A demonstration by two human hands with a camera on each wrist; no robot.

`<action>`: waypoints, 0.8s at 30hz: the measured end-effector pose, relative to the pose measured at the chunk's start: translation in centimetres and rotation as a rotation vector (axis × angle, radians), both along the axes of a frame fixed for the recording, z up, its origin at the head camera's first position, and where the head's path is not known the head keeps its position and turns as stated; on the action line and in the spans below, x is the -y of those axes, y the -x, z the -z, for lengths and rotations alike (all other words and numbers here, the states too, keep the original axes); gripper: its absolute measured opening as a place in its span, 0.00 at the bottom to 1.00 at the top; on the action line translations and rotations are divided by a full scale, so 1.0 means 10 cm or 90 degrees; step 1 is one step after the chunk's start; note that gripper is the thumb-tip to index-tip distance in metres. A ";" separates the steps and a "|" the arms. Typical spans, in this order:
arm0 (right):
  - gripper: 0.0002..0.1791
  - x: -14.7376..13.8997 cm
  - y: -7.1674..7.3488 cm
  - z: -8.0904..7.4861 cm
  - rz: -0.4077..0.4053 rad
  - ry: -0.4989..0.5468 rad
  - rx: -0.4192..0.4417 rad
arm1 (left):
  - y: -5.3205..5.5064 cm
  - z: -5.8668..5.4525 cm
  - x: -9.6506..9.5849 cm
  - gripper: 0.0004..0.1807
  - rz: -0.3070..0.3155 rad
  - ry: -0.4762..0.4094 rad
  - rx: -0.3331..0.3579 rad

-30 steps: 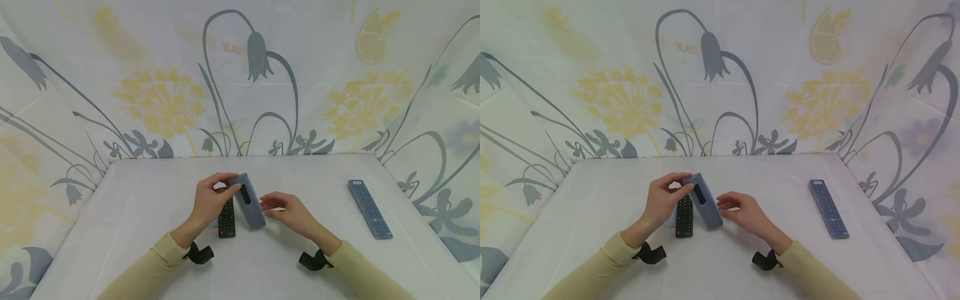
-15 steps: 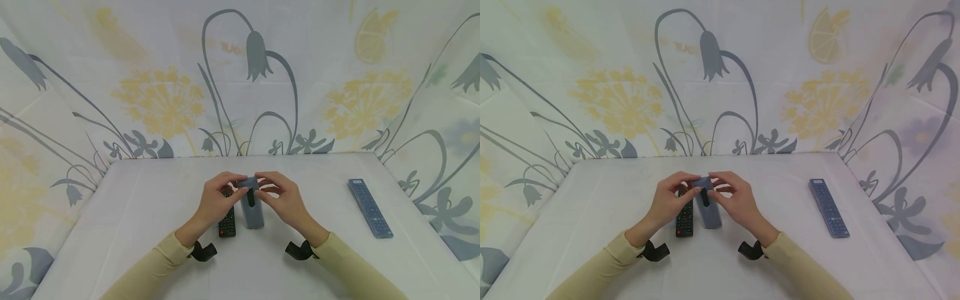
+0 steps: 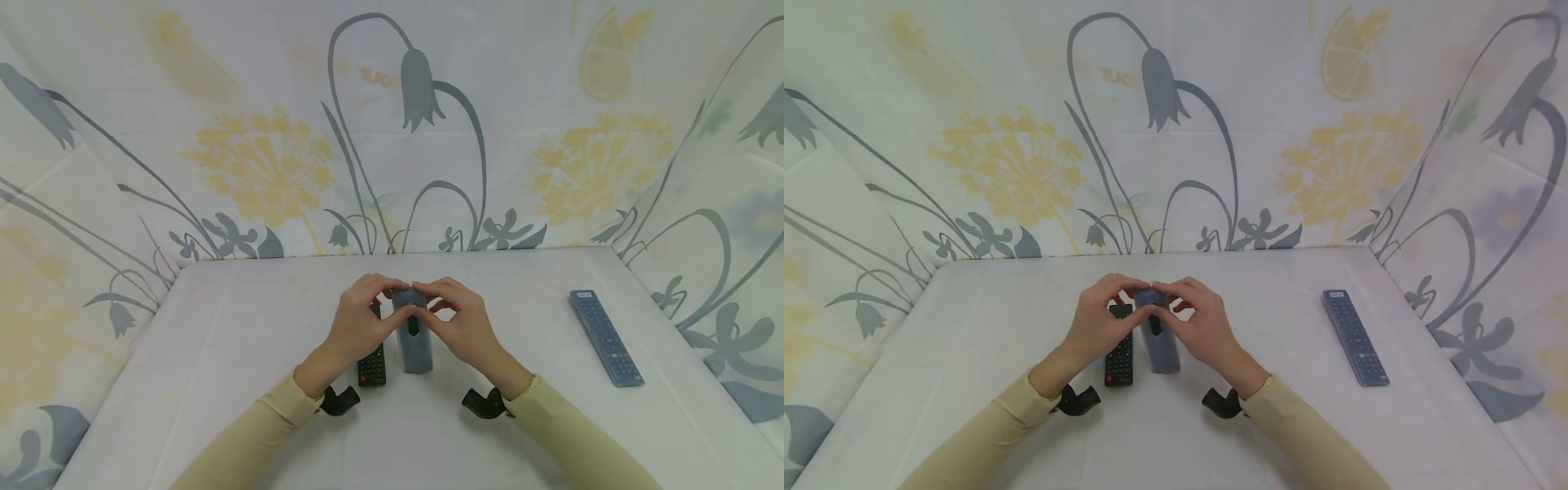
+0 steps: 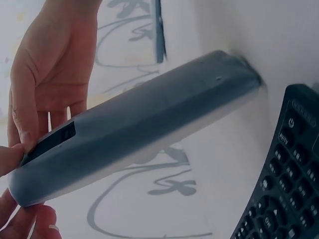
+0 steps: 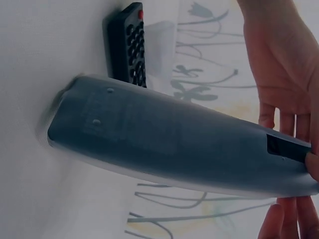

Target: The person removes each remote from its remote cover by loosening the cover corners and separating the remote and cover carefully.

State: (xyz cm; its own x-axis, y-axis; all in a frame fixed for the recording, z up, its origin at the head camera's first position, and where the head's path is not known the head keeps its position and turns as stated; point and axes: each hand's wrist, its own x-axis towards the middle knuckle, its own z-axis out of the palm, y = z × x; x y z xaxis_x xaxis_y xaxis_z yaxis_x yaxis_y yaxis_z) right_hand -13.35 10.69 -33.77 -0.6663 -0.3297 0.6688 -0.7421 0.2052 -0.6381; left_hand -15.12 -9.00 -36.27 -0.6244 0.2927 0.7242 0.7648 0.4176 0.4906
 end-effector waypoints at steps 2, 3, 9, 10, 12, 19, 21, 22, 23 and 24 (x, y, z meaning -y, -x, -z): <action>0.21 0.00 0.02 0.04 0.002 0.001 -0.003 | 0.00 -0.01 0.01 0.17 -0.004 0.011 -0.023; 0.22 0.00 0.04 0.08 0.003 0.002 -0.003 | 0.00 -0.02 0.01 0.16 -0.005 0.018 -0.037; 0.24 -0.03 0.17 0.30 0.014 0.000 -0.011 | -0.01 -0.04 0.02 0.12 -0.024 0.053 -0.108; 0.24 -0.04 0.18 0.31 0.018 -0.003 -0.017 | -0.01 -0.05 0.02 0.11 -0.029 0.057 -0.117; 0.24 -0.05 0.20 0.33 0.027 -0.007 -0.035 | -0.01 -0.05 0.01 0.11 -0.040 0.068 -0.132; 0.22 -0.06 0.21 0.32 0.047 -0.015 -0.097 | -0.02 -0.07 -0.01 0.10 -0.044 0.109 -0.150; 0.21 -0.06 0.22 0.31 0.046 -0.015 -0.106 | -0.01 -0.08 0.00 0.10 -0.039 0.128 -0.156; 0.21 -0.06 0.23 0.31 0.045 -0.015 -0.110 | -0.01 -0.09 0.00 0.10 -0.037 0.141 -0.162; 0.21 -0.06 0.23 0.30 0.045 -0.015 -0.115 | 0.00 -0.09 0.01 0.11 -0.037 0.157 -0.171; 0.21 -0.07 0.23 0.30 0.045 -0.015 -0.119 | 0.01 -0.10 0.01 0.11 -0.037 0.174 -0.182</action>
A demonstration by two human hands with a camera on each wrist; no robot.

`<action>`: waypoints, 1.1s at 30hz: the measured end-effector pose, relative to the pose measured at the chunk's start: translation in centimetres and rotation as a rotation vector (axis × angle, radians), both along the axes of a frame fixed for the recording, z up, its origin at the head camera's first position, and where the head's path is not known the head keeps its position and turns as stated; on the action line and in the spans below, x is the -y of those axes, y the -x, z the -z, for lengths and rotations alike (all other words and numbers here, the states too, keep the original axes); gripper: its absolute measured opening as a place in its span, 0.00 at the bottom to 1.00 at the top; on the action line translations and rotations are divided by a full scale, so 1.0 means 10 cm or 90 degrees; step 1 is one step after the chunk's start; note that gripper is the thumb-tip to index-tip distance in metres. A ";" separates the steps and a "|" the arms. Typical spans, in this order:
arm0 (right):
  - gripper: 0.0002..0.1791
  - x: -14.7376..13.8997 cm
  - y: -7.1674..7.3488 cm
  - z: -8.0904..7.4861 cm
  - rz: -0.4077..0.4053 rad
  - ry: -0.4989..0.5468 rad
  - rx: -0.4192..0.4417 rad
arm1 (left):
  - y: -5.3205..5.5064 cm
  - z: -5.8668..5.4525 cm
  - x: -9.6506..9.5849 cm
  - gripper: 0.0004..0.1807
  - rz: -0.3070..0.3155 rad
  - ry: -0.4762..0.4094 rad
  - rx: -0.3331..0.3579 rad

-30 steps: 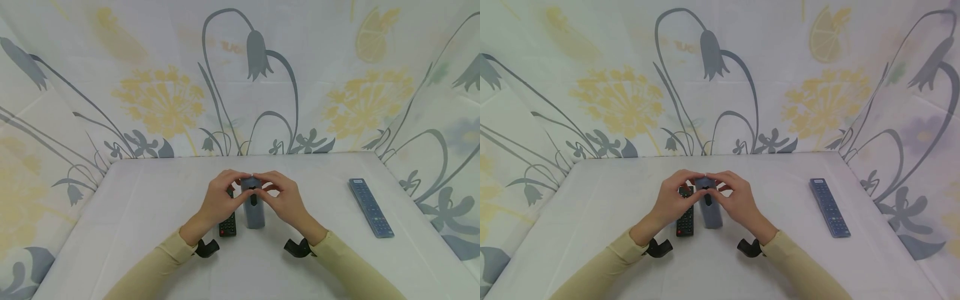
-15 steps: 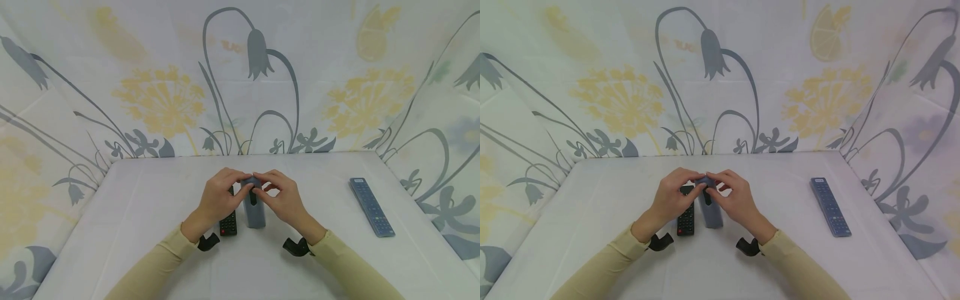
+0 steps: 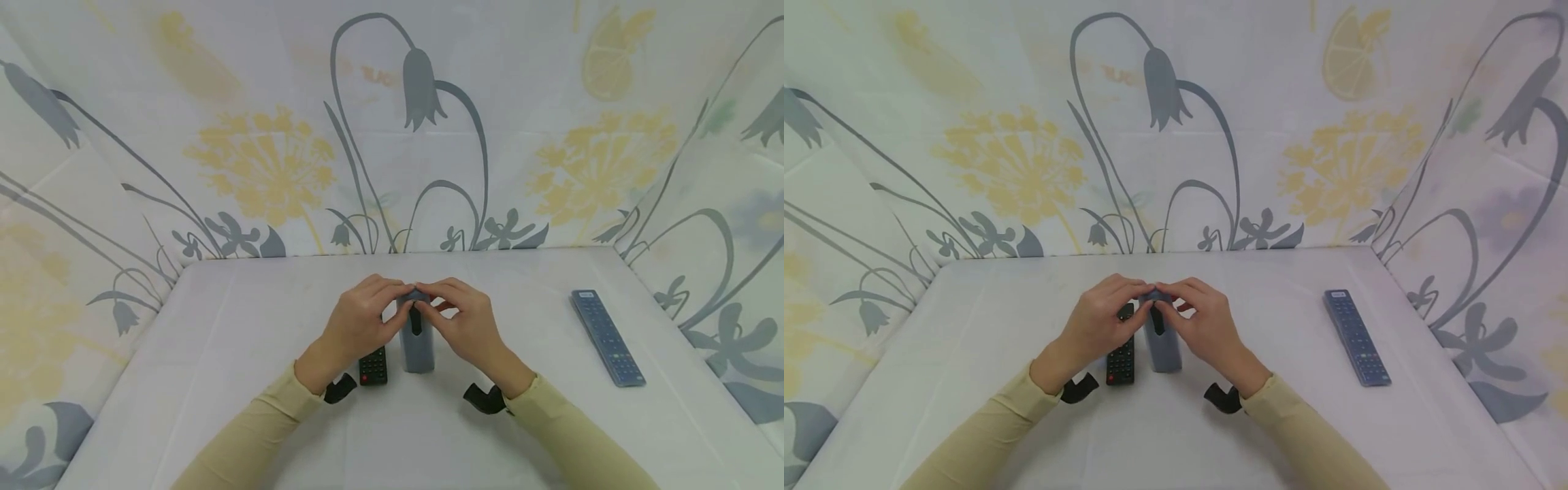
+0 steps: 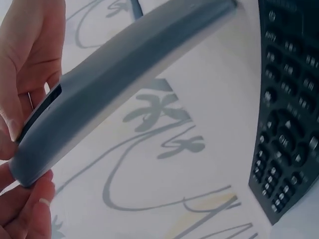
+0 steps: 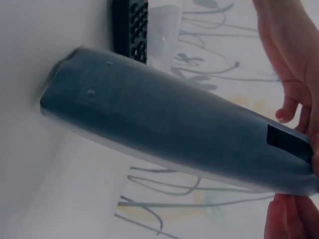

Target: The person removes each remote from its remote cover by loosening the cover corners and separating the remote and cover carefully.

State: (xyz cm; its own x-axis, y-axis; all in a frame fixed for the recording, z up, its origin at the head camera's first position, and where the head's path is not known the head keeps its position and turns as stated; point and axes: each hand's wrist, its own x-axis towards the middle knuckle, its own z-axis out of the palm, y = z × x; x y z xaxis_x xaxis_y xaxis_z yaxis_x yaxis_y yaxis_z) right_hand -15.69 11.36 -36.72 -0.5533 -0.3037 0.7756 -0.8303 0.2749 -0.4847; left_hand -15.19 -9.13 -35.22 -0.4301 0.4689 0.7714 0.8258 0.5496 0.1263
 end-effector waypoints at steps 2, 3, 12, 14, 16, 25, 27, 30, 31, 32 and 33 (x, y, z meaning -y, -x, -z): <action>0.20 0.00 0.01 0.00 0.001 -0.002 -0.009 | 0.01 -0.02 0.01 0.11 -0.002 0.031 -0.021; 0.20 0.00 0.01 -0.01 0.001 -0.002 -0.013 | 0.01 -0.03 0.01 0.11 -0.003 0.044 -0.031; 0.19 0.02 0.01 0.01 0.009 -0.017 -0.042 | 0.02 -0.02 0.05 0.11 -0.001 0.080 -0.091; 0.19 0.02 0.00 0.00 0.013 -0.019 -0.049 | 0.02 -0.01 0.06 0.12 0.003 0.079 -0.093; 0.19 0.03 0.01 0.00 0.016 -0.019 -0.053 | 0.02 -0.01 0.06 0.12 0.007 0.072 -0.090; 0.19 0.05 0.00 0.02 0.015 -0.007 -0.022 | 0.01 0.02 0.01 0.07 0.020 0.007 -0.067; 0.19 0.06 0.00 0.01 0.018 -0.005 -0.024 | 0.00 0.01 -0.01 0.06 0.012 -0.002 -0.061; 0.16 0.07 -0.01 -0.01 0.024 -0.005 -0.032 | 0.00 0.02 -0.04 0.07 0.003 -0.026 -0.044; 0.15 0.07 -0.02 -0.01 0.027 -0.006 -0.038 | -0.01 0.02 -0.04 0.07 0.002 -0.037 -0.036; 0.15 0.08 -0.02 -0.02 0.030 -0.007 -0.042 | -0.01 0.03 -0.05 0.07 0.001 -0.049 -0.028; 0.14 0.08 -0.02 -0.02 0.032 -0.008 -0.047 | -0.01 0.03 -0.06 0.07 0.002 -0.060 -0.019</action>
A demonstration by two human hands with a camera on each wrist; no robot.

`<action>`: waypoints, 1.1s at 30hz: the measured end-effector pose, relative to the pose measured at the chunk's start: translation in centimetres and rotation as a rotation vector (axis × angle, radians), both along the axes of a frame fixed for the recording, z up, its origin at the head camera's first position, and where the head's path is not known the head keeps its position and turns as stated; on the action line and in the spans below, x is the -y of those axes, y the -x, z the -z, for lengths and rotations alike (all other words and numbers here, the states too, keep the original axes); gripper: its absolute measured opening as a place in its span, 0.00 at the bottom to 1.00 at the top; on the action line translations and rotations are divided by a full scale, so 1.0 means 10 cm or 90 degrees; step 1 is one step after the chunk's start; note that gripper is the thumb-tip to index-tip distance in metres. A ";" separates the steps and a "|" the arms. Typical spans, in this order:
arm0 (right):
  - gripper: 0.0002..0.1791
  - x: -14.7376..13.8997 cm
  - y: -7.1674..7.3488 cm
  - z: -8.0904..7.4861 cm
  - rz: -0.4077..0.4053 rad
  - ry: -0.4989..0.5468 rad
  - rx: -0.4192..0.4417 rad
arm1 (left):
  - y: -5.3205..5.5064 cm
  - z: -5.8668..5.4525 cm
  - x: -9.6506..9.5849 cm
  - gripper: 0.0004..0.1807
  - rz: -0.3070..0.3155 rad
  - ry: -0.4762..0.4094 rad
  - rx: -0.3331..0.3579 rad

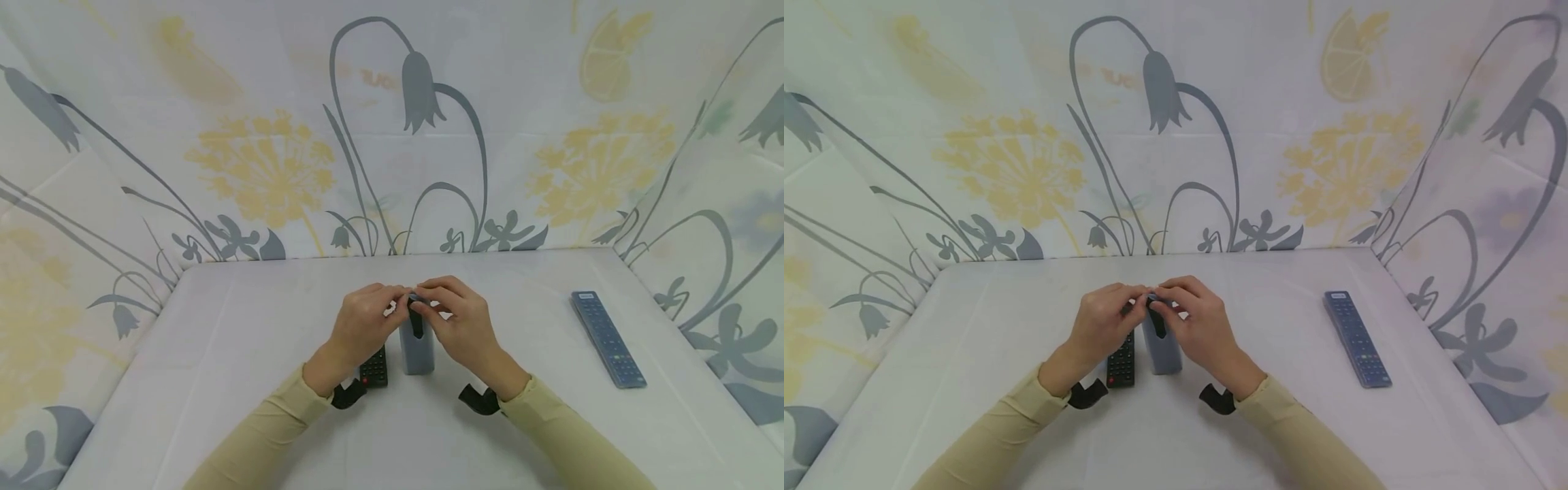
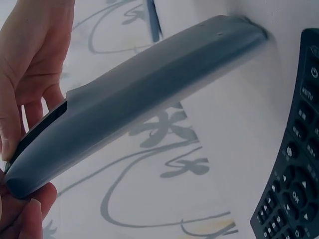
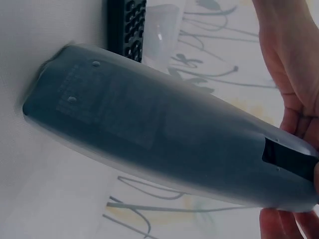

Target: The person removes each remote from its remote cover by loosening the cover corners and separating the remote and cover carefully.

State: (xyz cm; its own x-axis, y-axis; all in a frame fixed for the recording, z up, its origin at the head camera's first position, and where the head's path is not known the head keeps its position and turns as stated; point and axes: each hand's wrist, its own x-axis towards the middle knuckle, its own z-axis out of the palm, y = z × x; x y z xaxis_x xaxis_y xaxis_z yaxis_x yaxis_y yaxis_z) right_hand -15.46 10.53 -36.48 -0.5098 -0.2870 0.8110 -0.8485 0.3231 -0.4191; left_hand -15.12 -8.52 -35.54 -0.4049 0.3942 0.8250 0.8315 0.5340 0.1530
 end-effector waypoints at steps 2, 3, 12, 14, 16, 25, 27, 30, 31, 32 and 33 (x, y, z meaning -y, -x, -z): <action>0.13 0.01 -0.02 -0.01 0.005 0.001 -0.011 | 0.00 0.02 -0.02 0.07 0.004 -0.022 0.014; 0.13 0.01 -0.02 -0.02 0.010 0.000 -0.016 | 0.00 0.02 -0.02 0.07 0.005 -0.031 0.023; 0.12 0.04 -0.06 -0.04 0.034 0.016 0.019 | -0.03 0.06 -0.06 0.05 0.025 -0.130 0.116; 0.11 0.05 -0.07 -0.05 0.032 0.033 0.056 | -0.03 0.06 -0.07 0.05 0.029 -0.150 0.129; 0.10 0.05 -0.08 -0.07 0.031 0.052 0.105 | -0.03 0.06 -0.08 0.05 0.033 -0.166 0.131; 0.04 0.00 -0.11 -0.19 0.048 0.085 0.300 | -0.04 0.07 -0.11 0.06 0.045 -0.192 0.123; 0.03 -0.01 -0.10 -0.20 0.042 0.093 0.338 | -0.04 0.06 -0.11 0.06 0.048 -0.195 0.123; 0.03 -0.02 -0.09 -0.21 0.017 0.118 0.403 | -0.04 0.06 -0.11 0.06 0.058 -0.206 0.136; 0.03 -0.02 -0.09 -0.22 0.008 0.129 0.424 | -0.04 0.06 -0.11 0.07 0.062 -0.209 0.142; 0.03 -0.02 -0.09 -0.22 0.003 0.136 0.441 | -0.04 0.06 -0.11 0.07 0.066 -0.213 0.150; 0.04 -0.02 -0.09 -0.23 -0.001 0.143 0.457 | -0.04 0.06 -0.11 0.07 0.069 -0.217 0.161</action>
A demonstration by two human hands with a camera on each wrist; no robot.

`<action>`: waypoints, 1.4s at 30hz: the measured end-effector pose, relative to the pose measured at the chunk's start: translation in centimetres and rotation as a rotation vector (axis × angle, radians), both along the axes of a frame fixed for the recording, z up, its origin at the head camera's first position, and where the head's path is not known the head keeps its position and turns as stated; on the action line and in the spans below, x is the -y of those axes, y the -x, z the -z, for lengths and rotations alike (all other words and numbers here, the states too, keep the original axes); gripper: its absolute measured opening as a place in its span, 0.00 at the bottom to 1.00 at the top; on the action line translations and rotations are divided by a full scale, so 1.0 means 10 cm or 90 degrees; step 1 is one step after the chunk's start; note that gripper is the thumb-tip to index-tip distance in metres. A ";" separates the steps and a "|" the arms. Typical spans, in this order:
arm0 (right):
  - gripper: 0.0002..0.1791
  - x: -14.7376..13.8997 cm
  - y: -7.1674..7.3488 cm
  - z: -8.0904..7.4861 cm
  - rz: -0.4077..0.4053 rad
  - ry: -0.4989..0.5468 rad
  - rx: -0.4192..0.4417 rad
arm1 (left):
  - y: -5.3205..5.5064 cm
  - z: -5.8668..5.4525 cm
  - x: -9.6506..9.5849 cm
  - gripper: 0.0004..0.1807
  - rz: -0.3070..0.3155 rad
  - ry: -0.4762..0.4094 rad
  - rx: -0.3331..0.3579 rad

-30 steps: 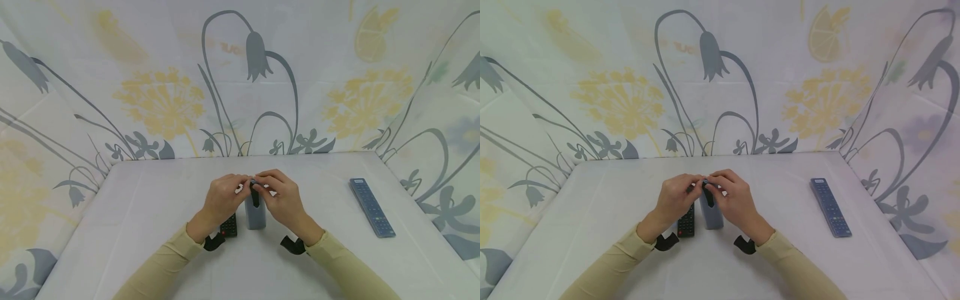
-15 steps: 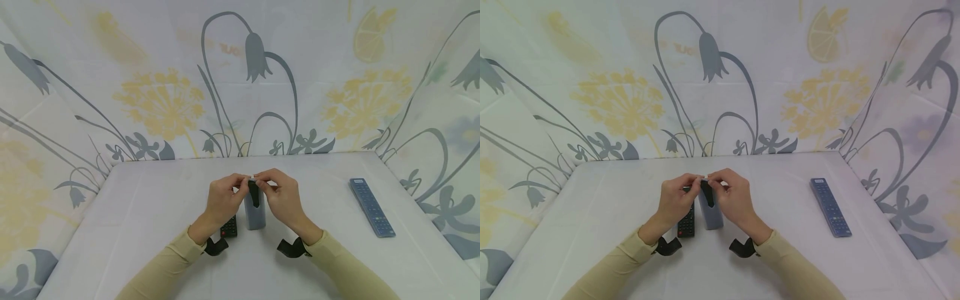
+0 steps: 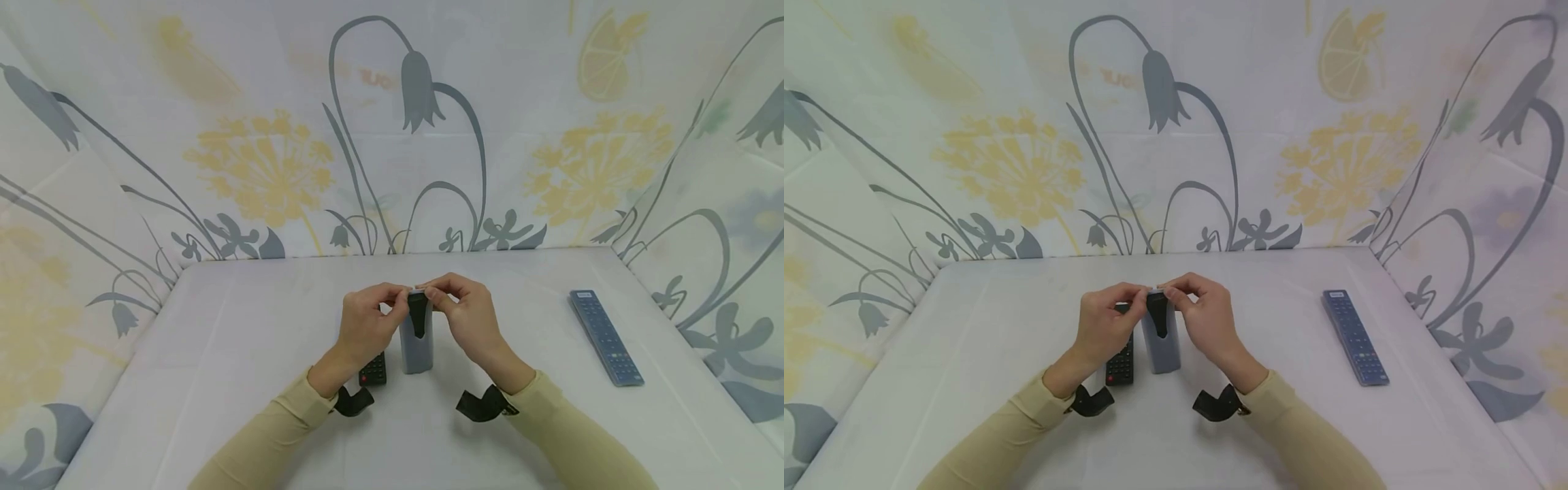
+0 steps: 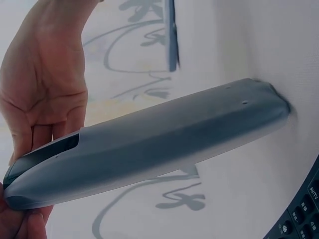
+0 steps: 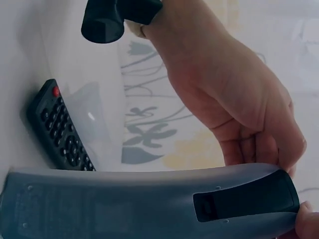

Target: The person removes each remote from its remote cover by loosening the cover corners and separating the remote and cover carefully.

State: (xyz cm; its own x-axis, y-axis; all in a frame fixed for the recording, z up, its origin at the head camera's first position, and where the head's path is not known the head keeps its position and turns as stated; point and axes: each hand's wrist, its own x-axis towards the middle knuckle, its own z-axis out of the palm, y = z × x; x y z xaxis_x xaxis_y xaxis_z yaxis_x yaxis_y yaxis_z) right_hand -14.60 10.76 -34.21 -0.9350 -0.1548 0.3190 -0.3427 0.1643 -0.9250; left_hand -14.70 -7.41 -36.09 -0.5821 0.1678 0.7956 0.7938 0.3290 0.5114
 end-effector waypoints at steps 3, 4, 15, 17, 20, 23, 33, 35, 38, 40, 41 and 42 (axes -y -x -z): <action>0.04 -0.01 0.00 -0.02 -0.006 0.014 0.032 | 0.01 0.00 0.01 0.07 0.008 -0.007 0.027; 0.04 -0.01 0.00 -0.03 -0.006 0.013 0.037 | 0.01 0.00 0.01 0.07 0.010 -0.008 0.035; 0.05 -0.06 0.01 -0.04 -0.016 0.018 0.061 | 0.05 0.00 0.03 0.06 0.025 -0.004 0.077; 0.05 -0.06 0.01 -0.03 -0.019 0.019 0.066 | 0.05 -0.01 0.02 0.06 0.028 -0.006 0.088; 0.06 -0.07 0.02 -0.03 -0.022 0.022 0.076 | 0.04 -0.02 0.02 0.06 0.031 -0.010 0.105; 0.07 -0.08 0.03 -0.03 -0.024 0.029 0.093 | 0.03 -0.03 0.01 0.06 0.033 -0.014 0.119; 0.09 -0.08 0.03 -0.04 -0.038 0.063 0.141 | 0.03 -0.06 0.01 0.06 0.031 -0.010 0.155; 0.09 -0.08 0.03 -0.04 -0.037 0.068 0.147 | 0.03 -0.06 0.01 0.07 0.031 -0.009 0.162; 0.08 -0.08 0.03 -0.04 -0.033 0.069 0.156 | 0.03 -0.07 0.01 0.07 0.028 -0.006 0.166; 0.08 -0.08 0.02 -0.03 -0.030 0.070 0.159 | 0.03 -0.08 0.01 0.07 0.026 -0.004 0.168; 0.08 -0.08 0.02 -0.03 -0.029 0.070 0.160 | 0.03 -0.08 0.01 0.07 0.025 -0.002 0.169; 0.08 -0.08 0.02 -0.03 -0.028 0.071 0.161 | 0.02 -0.08 0.01 0.07 0.023 -0.001 0.170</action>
State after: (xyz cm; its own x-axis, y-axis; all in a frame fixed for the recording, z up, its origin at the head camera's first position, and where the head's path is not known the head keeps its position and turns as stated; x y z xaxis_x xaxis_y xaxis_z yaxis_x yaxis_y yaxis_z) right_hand -14.81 11.53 -33.89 -0.9801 -0.1747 0.0941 -0.1038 0.0473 -0.9935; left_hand -14.95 -7.54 -35.25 -0.7654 0.1910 0.6146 0.6416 0.3012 0.7054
